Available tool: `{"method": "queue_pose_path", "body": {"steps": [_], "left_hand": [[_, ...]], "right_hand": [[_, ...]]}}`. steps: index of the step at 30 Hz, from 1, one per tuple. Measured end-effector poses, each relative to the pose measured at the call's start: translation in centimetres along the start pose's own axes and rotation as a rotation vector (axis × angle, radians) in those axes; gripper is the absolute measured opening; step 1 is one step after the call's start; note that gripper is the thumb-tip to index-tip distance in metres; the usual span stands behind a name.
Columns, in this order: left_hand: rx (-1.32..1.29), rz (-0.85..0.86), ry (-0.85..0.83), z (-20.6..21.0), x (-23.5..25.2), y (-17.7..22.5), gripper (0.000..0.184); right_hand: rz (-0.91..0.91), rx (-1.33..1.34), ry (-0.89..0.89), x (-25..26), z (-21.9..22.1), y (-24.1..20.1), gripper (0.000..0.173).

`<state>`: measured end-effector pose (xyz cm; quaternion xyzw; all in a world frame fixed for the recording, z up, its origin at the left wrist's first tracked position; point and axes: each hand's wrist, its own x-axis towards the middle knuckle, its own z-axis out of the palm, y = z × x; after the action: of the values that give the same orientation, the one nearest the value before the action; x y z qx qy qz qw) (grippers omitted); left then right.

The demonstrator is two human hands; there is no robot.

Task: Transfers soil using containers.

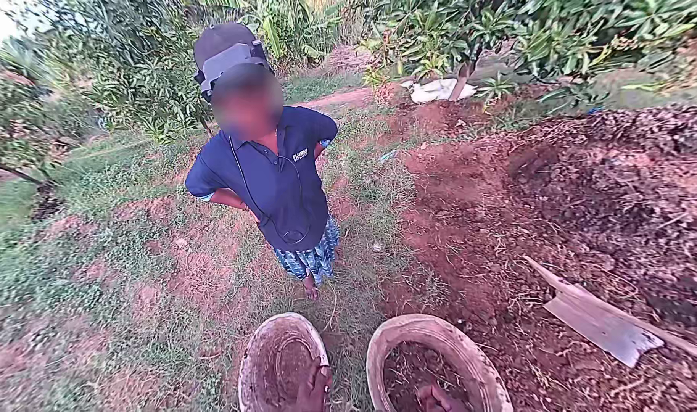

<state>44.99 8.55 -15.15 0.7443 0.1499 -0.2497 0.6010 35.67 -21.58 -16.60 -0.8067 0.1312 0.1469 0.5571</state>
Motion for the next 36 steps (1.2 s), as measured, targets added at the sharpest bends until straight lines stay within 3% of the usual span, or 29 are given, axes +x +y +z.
{"method": "queue_pose_path", "body": {"steps": [5,9,14,20,26,32,36], "left_hand": [[-0.007,0.026,-0.017,1.3,-0.6,-1.3,0.051],[-0.046,0.025,0.003,1.7,-1.6,-1.5,0.051],[-0.064,0.029,0.043,1.9,-2.4,-0.6,0.049],[-0.070,0.234,0.212,-1.2,-1.9,2.3,0.048],[-0.077,0.477,0.312,-5.4,0.4,9.7,0.052],[-0.046,0.628,0.179,-5.6,4.7,14.2,0.051],[-0.071,0.606,0.079,-4.9,6.7,14.3,0.049]], "right_hand": [[0.003,0.080,0.097,0.1,-0.1,-0.8,0.033],[0.055,0.170,0.034,0.2,-0.2,-0.5,0.041],[0.104,0.143,-0.010,0.0,-1.3,0.6,0.038],[0.136,0.250,-0.025,0.7,-1.9,0.2,0.037],[-0.019,0.213,0.072,3.4,-2.9,-2.1,0.028],[-0.003,0.316,0.208,6.5,-2.2,-3.7,0.025],[0.049,0.360,0.216,7.7,0.0,-4.7,0.028]]}}
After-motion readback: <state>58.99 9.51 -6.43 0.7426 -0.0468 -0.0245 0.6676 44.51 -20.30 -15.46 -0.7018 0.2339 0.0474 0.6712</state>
